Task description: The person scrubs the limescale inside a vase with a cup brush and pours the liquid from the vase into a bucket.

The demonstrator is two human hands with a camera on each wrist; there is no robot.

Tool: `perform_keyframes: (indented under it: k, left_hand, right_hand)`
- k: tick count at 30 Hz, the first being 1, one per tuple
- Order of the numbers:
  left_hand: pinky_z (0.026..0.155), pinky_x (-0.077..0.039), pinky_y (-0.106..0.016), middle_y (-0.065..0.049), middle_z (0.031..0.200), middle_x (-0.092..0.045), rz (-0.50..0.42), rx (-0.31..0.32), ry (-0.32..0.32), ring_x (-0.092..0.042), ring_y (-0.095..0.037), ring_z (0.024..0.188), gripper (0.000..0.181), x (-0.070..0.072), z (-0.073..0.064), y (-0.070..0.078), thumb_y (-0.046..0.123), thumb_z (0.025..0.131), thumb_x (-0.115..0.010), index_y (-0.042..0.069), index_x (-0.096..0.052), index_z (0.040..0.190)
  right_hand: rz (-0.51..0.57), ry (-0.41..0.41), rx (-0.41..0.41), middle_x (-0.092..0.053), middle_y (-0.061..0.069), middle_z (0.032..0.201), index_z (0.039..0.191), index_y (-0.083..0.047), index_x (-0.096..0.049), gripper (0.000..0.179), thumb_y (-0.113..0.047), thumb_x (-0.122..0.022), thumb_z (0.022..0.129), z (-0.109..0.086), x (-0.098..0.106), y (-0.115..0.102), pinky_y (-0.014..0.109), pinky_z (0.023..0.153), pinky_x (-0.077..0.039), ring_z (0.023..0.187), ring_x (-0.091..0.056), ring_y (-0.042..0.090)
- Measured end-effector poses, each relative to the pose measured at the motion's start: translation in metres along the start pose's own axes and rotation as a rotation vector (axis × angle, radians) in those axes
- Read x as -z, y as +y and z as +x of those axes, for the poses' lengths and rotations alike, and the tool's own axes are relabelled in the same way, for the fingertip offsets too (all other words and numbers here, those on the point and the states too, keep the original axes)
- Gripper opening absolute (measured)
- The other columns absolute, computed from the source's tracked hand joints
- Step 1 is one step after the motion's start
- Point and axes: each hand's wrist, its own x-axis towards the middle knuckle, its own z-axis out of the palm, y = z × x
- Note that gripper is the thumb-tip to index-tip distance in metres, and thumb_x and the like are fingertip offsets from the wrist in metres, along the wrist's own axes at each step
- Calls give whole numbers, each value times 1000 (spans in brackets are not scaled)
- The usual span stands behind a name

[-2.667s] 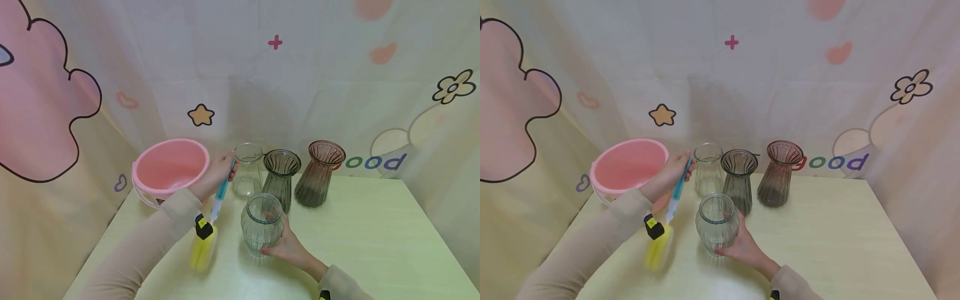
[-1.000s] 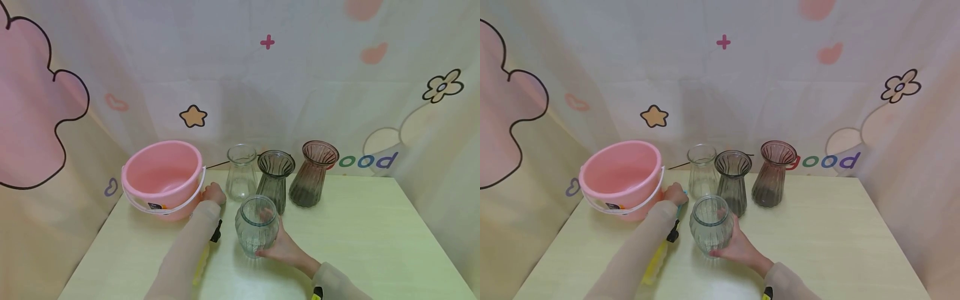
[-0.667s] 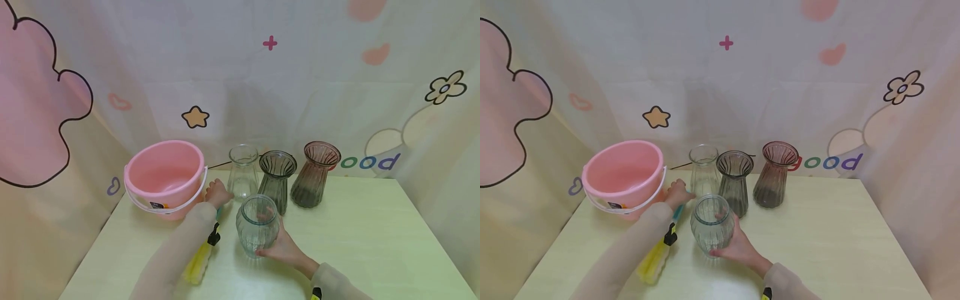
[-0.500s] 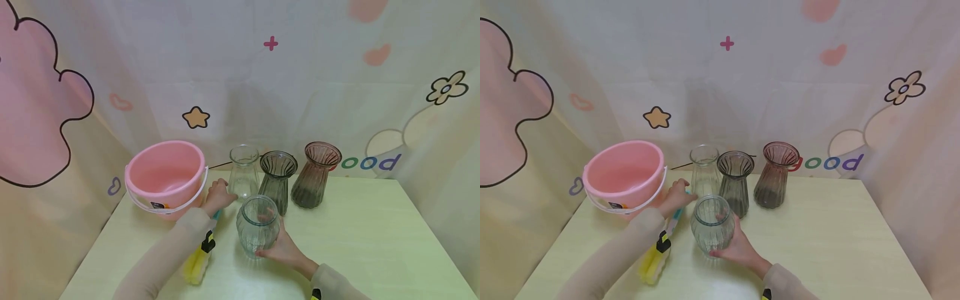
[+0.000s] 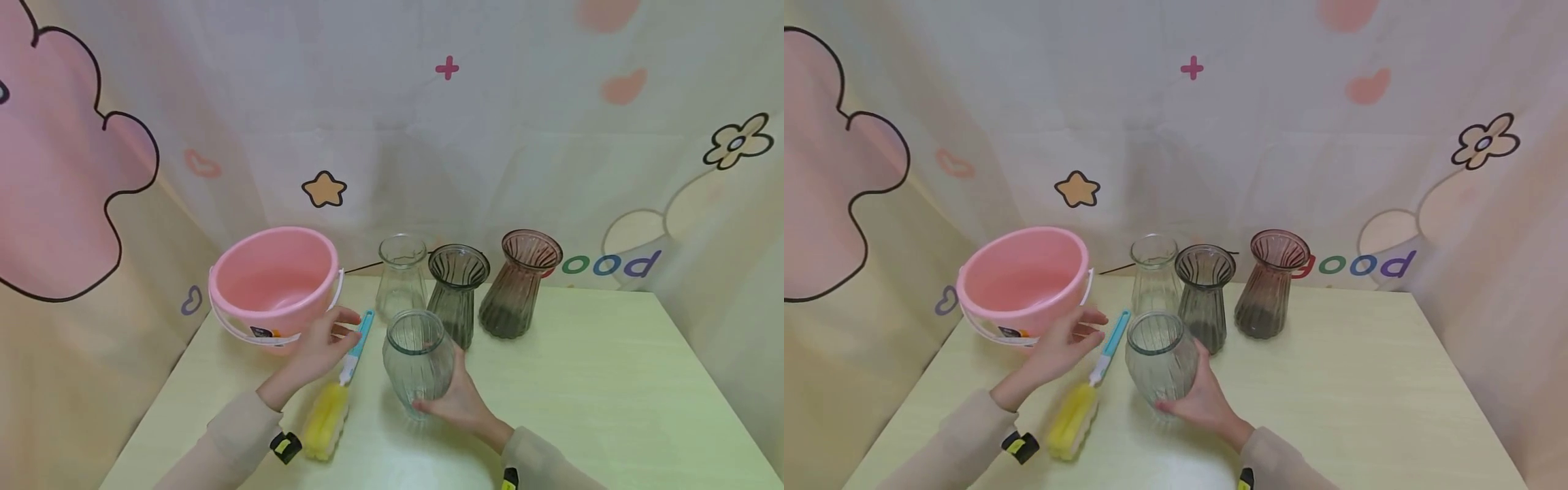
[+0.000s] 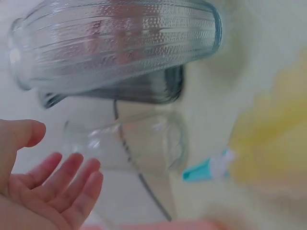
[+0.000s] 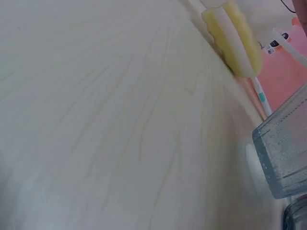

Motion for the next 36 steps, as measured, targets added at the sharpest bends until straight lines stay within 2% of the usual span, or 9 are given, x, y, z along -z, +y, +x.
perform_keyframes:
  k: [5, 8, 15, 19, 24, 27, 30, 33, 36]
  left_hand:
    - [75, -50, -26, -9, 99, -65, -20, -37, 64, -62, -17, 85, 16, 33, -20, 1, 12, 88, -59, 7, -62, 102]
    - [69, -51, -23, -12, 96, -66, -7, -29, 135, -63, -16, 82, 15, 60, -28, 4, 12, 89, -58, 5, -62, 102]
    - [65, -53, -22, -16, 98, -65, 57, 74, 314, -64, -7, 76, 25, 116, -31, 0, 23, 93, -52, 2, -59, 105]
    - [63, -52, -18, -16, 98, -65, 93, 139, 400, -63, -4, 74, 29, 132, -30, -6, 25, 93, -51, 1, -58, 107]
    - [59, -48, -13, -17, 103, -62, 147, 286, 482, -58, 3, 71, 36, 148, -26, -18, 31, 92, -51, 1, -55, 112]
    - [59, -47, -13, -17, 106, -59, 163, 351, 490, -57, -1, 72, 40, 158, -23, -27, 32, 91, -51, 0, -55, 114]
    - [59, -47, -14, -19, 112, -56, 162, 411, 454, -59, -12, 78, 45, 164, -20, -34, 34, 91, -50, -1, -52, 119]
    - [62, -50, -17, -22, 120, -50, 116, 458, 405, -59, -20, 84, 51, 167, -16, -41, 32, 91, -51, -4, -44, 126]
    - [68, -53, -21, -25, 124, -46, 18, 493, 364, -59, -15, 82, 56, 167, -11, -49, 29, 91, -52, -6, -36, 132]
  right_hand:
    - [-20, 30, -31, -35, 16, 139, 143, -17, -10, 115, -27, -86, 58, 9, -1, -17, 61, 100, -27, 129, -34, 37]
    - [-44, 27, 12, -36, 13, 138, 143, -18, -10, 115, -27, -86, 58, 22, 0, -41, 61, 98, -30, 127, -36, 36]
    - [-152, 2, 297, -35, 9, 138, 144, -20, -13, 117, -24, -88, 55, 63, 5, -107, 56, 92, -38, 123, -40, 29]
    - [-244, -5, 472, -35, 9, 137, 143, -18, -14, 116, -27, -88, 54, 88, 5, -139, 51, 92, -40, 121, -40, 25]
    - [-368, 9, 648, -37, 11, 136, 142, -15, -16, 117, -33, -87, 52, 121, 3, -169, 46, 91, -41, 120, -40, 24]
    - [-467, 7, 692, -38, 11, 134, 142, -14, -17, 115, -35, -86, 53, 138, 1, -178, 43, 91, -42, 119, -40, 24]
    - [-606, 12, 747, -39, 15, 132, 140, -11, -18, 111, -38, -84, 55, 150, 0, -182, 42, 93, -41, 118, -41, 27]
    - [-735, 25, 796, -39, 17, 131, 138, -13, -18, 108, -42, -83, 57, 161, -1, -183, 43, 95, -40, 117, -43, 30]
    - [-856, 41, 846, -40, 16, 131, 137, -15, -19, 105, -46, -81, 59, 171, -4, -182, 45, 95, -39, 115, -45, 32]
